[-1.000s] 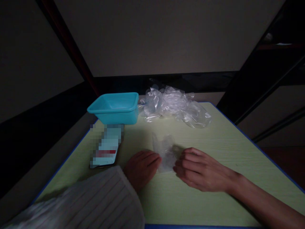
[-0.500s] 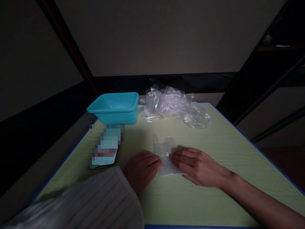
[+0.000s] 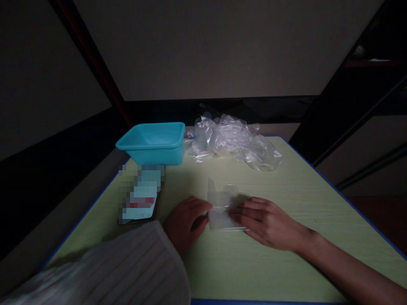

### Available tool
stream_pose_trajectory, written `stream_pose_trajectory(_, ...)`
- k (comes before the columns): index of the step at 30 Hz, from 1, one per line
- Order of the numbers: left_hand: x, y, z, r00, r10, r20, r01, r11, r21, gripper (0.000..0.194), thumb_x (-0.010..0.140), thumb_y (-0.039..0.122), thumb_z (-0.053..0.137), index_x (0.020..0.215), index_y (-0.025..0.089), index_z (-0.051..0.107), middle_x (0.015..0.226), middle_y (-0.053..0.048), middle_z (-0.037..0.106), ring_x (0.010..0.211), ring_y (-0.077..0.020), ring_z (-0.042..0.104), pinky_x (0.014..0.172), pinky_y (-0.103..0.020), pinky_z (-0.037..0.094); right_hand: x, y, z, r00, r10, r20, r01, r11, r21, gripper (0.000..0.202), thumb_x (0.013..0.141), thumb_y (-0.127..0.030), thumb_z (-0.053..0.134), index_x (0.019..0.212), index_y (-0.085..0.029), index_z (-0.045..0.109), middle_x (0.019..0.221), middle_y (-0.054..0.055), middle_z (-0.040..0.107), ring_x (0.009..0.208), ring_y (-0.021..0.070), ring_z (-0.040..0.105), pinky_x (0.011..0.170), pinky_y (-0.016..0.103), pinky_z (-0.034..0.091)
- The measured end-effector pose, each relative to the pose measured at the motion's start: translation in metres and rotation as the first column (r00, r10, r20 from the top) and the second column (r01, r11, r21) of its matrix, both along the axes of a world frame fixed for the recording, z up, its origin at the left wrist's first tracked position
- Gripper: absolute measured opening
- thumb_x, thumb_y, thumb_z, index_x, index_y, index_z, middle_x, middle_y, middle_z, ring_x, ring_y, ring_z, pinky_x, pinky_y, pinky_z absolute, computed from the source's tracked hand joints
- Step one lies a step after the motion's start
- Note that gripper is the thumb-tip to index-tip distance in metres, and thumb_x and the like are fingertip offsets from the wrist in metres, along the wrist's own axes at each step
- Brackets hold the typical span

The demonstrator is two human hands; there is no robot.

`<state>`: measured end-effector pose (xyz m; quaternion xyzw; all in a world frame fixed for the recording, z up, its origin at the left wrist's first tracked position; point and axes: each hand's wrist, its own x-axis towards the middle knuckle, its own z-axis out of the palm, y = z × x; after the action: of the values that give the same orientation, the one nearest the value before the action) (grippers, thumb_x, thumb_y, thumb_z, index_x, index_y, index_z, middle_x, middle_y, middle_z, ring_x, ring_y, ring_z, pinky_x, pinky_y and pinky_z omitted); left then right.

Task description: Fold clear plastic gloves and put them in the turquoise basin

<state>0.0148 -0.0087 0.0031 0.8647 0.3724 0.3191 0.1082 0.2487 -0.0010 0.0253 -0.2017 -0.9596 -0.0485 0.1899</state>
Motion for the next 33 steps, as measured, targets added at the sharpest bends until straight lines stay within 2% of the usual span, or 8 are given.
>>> stream_pose_trajectory(5, 0.000, 0.000, -0.001, 0.993, 0.054, 0.100, -0.039, 0.989, -0.143, 0.028, 0.072, 0.007, 0.048, 0.098, 0.015, 0.056, 0.086, -0.005, 0.066, 0.078, -0.0152, 0.060, 0.076, -0.030, 0.050, 0.002, 0.001, 0.000, 0.996, -0.042, -0.085, 0.024, 0.979, -0.203, 0.030, 0.093, -0.021, 0.032, 0.082, -0.014, 0.059, 0.072, 0.008, 0.062, 0.071, 0.0181, 0.055, 0.065, 0.031, 0.043)
stream_pose_trajectory(9, 0.000, 0.001, 0.001, 0.987, 0.094, 0.128, -0.065, 0.975, -0.214, 0.035, 0.069, 0.008, 0.048, 0.103, 0.014, 0.053, 0.083, -0.004, 0.067, 0.076, -0.0152, 0.061, 0.077, -0.031, 0.049, 0.000, 0.002, 0.001, 0.967, -0.176, -0.184, 0.075, 0.887, -0.457, 0.025, 0.091, -0.022, 0.037, 0.078, -0.015, 0.057, 0.067, 0.004, 0.057, 0.063, 0.0143, 0.052, 0.057, 0.025, 0.041)
stream_pose_trajectory(13, 0.001, 0.004, 0.001, 0.975, 0.157, 0.155, -0.104, 0.947, -0.304, 0.034, 0.067, 0.008, 0.049, 0.101, 0.015, 0.051, 0.080, -0.003, 0.067, 0.072, -0.0151, 0.060, 0.076, -0.031, 0.048, -0.003, 0.007, 0.001, 0.902, -0.372, -0.218, 0.120, 0.701, -0.703, 0.030, 0.089, -0.030, 0.041, 0.062, -0.018, 0.047, 0.052, -0.003, 0.043, 0.046, 0.0093, 0.039, 0.042, 0.021, 0.029)
stream_pose_trajectory(16, 0.002, 0.005, 0.002, 0.967, 0.170, 0.190, -0.092, 0.927, -0.363, 0.037, 0.066, 0.006, 0.048, 0.102, 0.016, 0.048, 0.078, -0.002, 0.068, 0.071, -0.0147, 0.060, 0.074, -0.031, 0.048, -0.006, 0.014, 0.000, 0.860, -0.459, -0.222, 0.070, 0.537, -0.840, 0.029, 0.084, -0.035, 0.044, 0.061, -0.018, 0.046, 0.050, -0.004, 0.043, 0.045, 0.0090, 0.038, 0.041, 0.021, 0.028)
stream_pose_trajectory(19, 0.003, 0.007, 0.001, 0.956, 0.167, 0.241, -0.057, 0.912, -0.406, 0.038, 0.064, 0.005, 0.047, 0.100, 0.017, 0.047, 0.077, -0.002, 0.068, 0.070, -0.0144, 0.060, 0.072, -0.029, 0.048, -0.012, 0.023, -0.001, 0.835, -0.507, -0.215, -0.002, 0.388, -0.922, 0.026, 0.078, -0.036, 0.051, 0.061, -0.017, 0.048, 0.050, -0.003, 0.048, 0.045, 0.0088, 0.040, 0.042, 0.021, 0.029)
stream_pose_trajectory(22, 0.003, 0.008, 0.000, 0.949, 0.156, 0.275, -0.032, 0.912, -0.408, 0.037, 0.064, 0.005, 0.046, 0.098, 0.017, 0.046, 0.074, -0.001, 0.067, 0.068, -0.0139, 0.059, 0.068, -0.028, 0.048, -0.017, 0.030, -0.002, 0.803, -0.567, -0.185, -0.007, 0.302, -0.953, 0.022, 0.070, -0.033, 0.058, 0.057, -0.017, 0.049, 0.046, -0.005, 0.048, 0.041, 0.0077, 0.039, 0.040, 0.020, 0.027)
stream_pose_trajectory(28, 0.003, 0.005, 0.000, 0.959, 0.168, 0.227, -0.108, 0.961, -0.255, 0.032, 0.066, 0.007, 0.046, 0.096, 0.016, 0.050, 0.081, -0.003, 0.062, 0.070, -0.0142, 0.056, 0.068, -0.028, 0.049, -0.020, 0.031, -0.005, 0.765, -0.619, -0.177, 0.014, 0.290, -0.957, 0.016, 0.068, -0.027, 0.057, 0.057, -0.017, 0.050, 0.044, -0.005, 0.048, 0.038, 0.0071, 0.037, 0.038, 0.020, 0.024)
stream_pose_trajectory(33, 0.001, -0.001, -0.001, 0.998, 0.030, 0.055, -0.029, 0.999, -0.028, 0.027, 0.076, 0.010, 0.043, 0.100, 0.014, 0.055, 0.099, -0.010, 0.060, 0.094, -0.0195, 0.056, 0.083, -0.035, 0.048, -0.020, 0.030, -0.008, 0.740, -0.636, -0.220, 0.055, 0.382, -0.922, 0.013, 0.068, -0.026, 0.053, 0.059, -0.018, 0.048, 0.046, -0.005, 0.046, 0.041, 0.0077, 0.038, 0.039, 0.020, 0.025)
